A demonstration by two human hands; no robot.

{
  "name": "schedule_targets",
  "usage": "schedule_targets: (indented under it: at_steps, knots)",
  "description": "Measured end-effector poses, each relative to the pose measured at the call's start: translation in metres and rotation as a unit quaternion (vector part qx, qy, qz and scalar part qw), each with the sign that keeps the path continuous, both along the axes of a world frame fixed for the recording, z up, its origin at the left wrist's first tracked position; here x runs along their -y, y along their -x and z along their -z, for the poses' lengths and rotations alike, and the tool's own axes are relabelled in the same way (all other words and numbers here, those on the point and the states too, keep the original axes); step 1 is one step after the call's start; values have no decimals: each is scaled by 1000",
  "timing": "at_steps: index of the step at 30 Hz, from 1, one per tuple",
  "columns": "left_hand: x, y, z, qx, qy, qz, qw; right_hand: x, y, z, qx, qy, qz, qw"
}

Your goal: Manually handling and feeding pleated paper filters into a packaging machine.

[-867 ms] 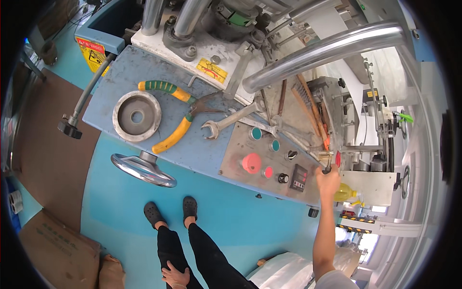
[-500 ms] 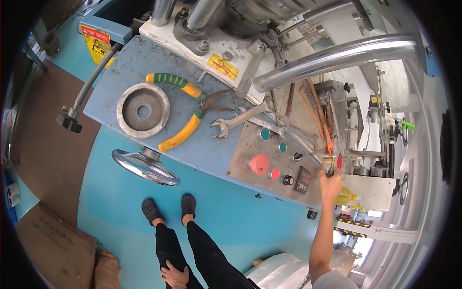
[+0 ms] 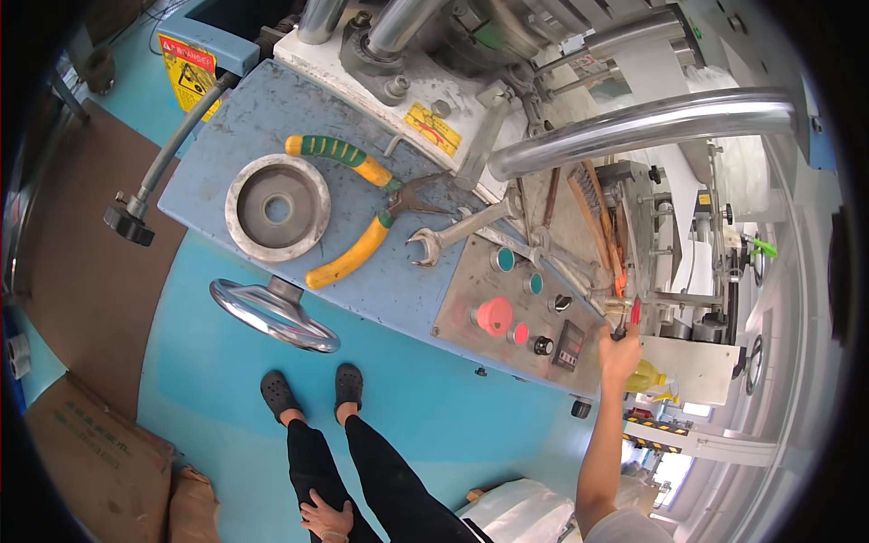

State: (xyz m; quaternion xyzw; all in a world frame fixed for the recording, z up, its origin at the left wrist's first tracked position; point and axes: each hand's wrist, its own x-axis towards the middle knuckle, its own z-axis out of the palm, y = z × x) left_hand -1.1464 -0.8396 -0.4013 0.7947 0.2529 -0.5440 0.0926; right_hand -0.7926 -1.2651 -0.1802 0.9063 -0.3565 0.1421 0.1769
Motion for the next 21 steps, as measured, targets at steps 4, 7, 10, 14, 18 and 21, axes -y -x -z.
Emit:
schedule_targets:
  at_steps: [4, 7, 10, 14, 18, 21]
  knots:
    - [2, -1, 0, -6, 2, -7, 1000, 2, 1, 1, 8, 9, -6, 1000]
    - [3, 2, 1, 1, 0, -12, 1000, -1, 0, -1, 7, 11, -7, 1000]
    - [4, 4, 3, 7, -3, -6, 1000, -2, -1, -1, 4, 9, -5, 1000]
    - [5, 4, 3, 8, -6, -5, 1000, -1, 0, 0, 1, 18, -15, 1000]
    - [5, -2, 0, -4, 0, -3, 1000, 1, 2, 0, 4, 8, -12, 1000]
    - [4, -6, -4, -16, 7, -10, 1000, 20, 7, -4, -11, 22, -26, 999]
